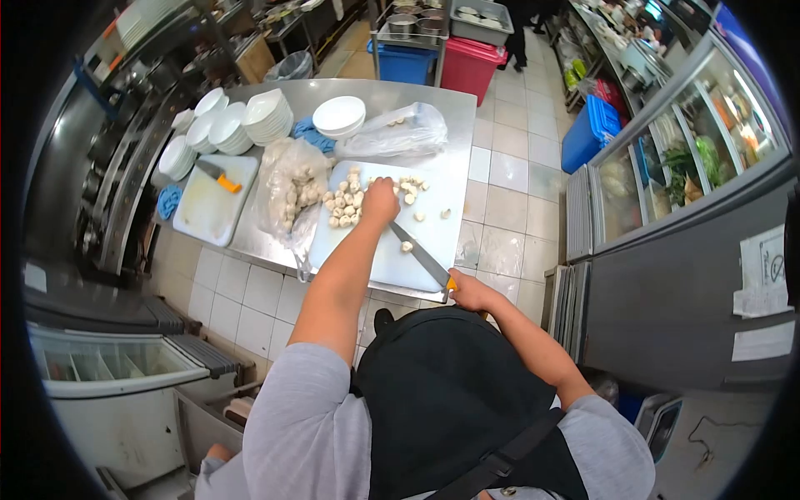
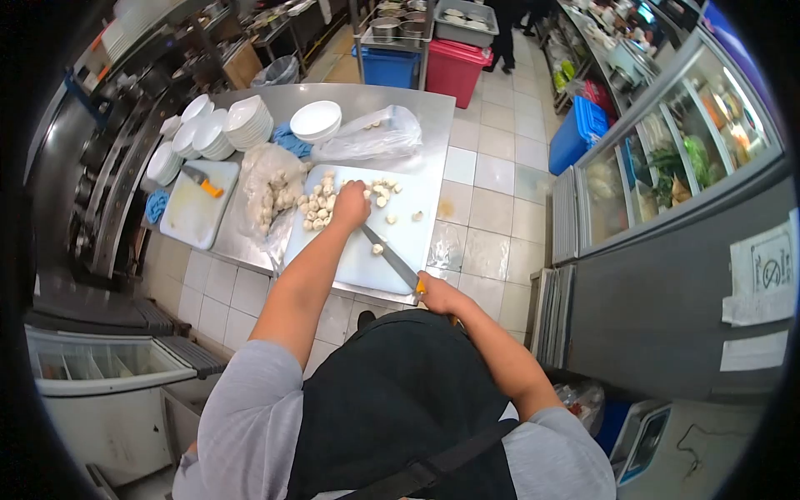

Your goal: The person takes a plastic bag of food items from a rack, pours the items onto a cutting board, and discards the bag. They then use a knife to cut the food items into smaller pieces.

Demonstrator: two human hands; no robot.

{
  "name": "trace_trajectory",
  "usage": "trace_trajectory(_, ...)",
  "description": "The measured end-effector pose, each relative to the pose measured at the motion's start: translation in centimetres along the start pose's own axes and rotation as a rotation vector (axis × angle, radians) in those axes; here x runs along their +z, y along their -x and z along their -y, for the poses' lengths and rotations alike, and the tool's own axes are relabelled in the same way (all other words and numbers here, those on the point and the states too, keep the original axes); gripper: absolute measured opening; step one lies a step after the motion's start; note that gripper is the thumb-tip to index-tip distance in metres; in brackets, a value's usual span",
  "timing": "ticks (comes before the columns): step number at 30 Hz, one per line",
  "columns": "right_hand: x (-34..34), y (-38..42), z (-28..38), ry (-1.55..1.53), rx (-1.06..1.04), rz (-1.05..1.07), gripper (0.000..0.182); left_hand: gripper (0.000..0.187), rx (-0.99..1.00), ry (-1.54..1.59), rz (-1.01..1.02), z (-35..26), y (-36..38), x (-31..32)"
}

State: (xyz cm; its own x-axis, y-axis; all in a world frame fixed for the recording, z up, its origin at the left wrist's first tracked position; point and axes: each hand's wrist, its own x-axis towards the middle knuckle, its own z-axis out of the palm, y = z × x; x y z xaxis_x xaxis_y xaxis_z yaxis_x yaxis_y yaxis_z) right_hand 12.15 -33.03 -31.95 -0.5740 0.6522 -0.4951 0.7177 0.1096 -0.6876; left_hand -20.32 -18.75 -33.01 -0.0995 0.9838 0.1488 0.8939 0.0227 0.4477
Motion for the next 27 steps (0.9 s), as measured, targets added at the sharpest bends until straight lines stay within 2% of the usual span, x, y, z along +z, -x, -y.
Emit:
trace_trajectory(5,0.1,0.0,0.2,-0.005,0.046,0.052,0.062,0.033,-0.048,0.051,-0.017,1.4,1.1,-1.0)
trace_trajectory(7,0.8,-0.5,-0.8,-0.014,-0.032,-0.017,0.058,0.03,-0.482,1.203,0.179,1.8,2.6,-1.6)
trace_trajectory(8,0.8,-0.3,-0.7,-0.026,-0.029,-0.014,0.058,0.029,-0.455,1.505,0.201,1.7,4.3,-2.4)
trace_trajectory(9,0.5,-0.3,-0.6,-0.031,-0.013,-0.001,0.057,0.029,-0.469,1.499,0.207,1.4,5.8,-3.1)
trace_trajectory(11,0.1,-0.1,-0.3,-0.031,0.002,0.034,0.056,0.035,-0.388,1.74,0.249,0.7,8.6,-4.7)
trace_trajectory(13,-0.5,-0.1,0.0,-0.023,-0.002,0.025,0.057,0.031,-0.392,1.736,0.211,0.1,10.5,-5.0)
trace_trajectory(16,-1.2,0.0,0.5,-0.035,0.039,0.073,0.056,0.023,-0.262,0.971,0.071,-0.4,13.8,-3.8)
trace_trajectory(17,-1.4,0.3,1.0,-0.014,0.02,0.046,0.055,0.023,-0.285,0.977,0.068,-1.3,15.0,-4.0)
trace_trajectory(19,-1.9,1.3,2.7,-0.039,0.03,0.025,0.05,0.027,-0.173,0.534,-0.012,-2.9,17.3,-4.1)
trace_trajectory(20,-2.4,1.9,3.9,0.007,0.026,-0.044,0.047,0.029,-0.083,0.469,-0.089,-2.6,18.1,-2.9)
trace_trajectory(21,-2.7,2.3,4.7,0.055,0.02,-0.115,0.044,0.029,-0.099,0.473,-0.091,-2.1,18.7,-1.9)
trace_trajectory(22,-2.7,2.8,5.2,0.069,-0.001,-0.149,0.04,0.028,-0.031,0.37,-0.157,-1.9,19.0,-1.4)
trace_trajectory(23,-2.9,3.5,5.5,0.076,-0.002,-0.136,0.04,0.027,0.039,0.264,-0.221,-1.7,19.3,-1.1)
trace_trajectory(24,-3.3,4.2,5.6,0.1,-0.014,-0.112,0.04,0.027,0.027,0.266,-0.222,-1.3,19.6,-0.9)
trace_trajectory(26,-4.0,5.8,5.7,0.121,-0.023,-0.079,0.039,0.027,-0.022,0.217,-0.402,-1.3,20.0,-2.0)
trace_trajectory(27,-4.4,6.7,5.7,0.126,0.011,-0.033,0.038,0.027,-0.027,0.217,-0.397,-1.3,20.2,-2.8)
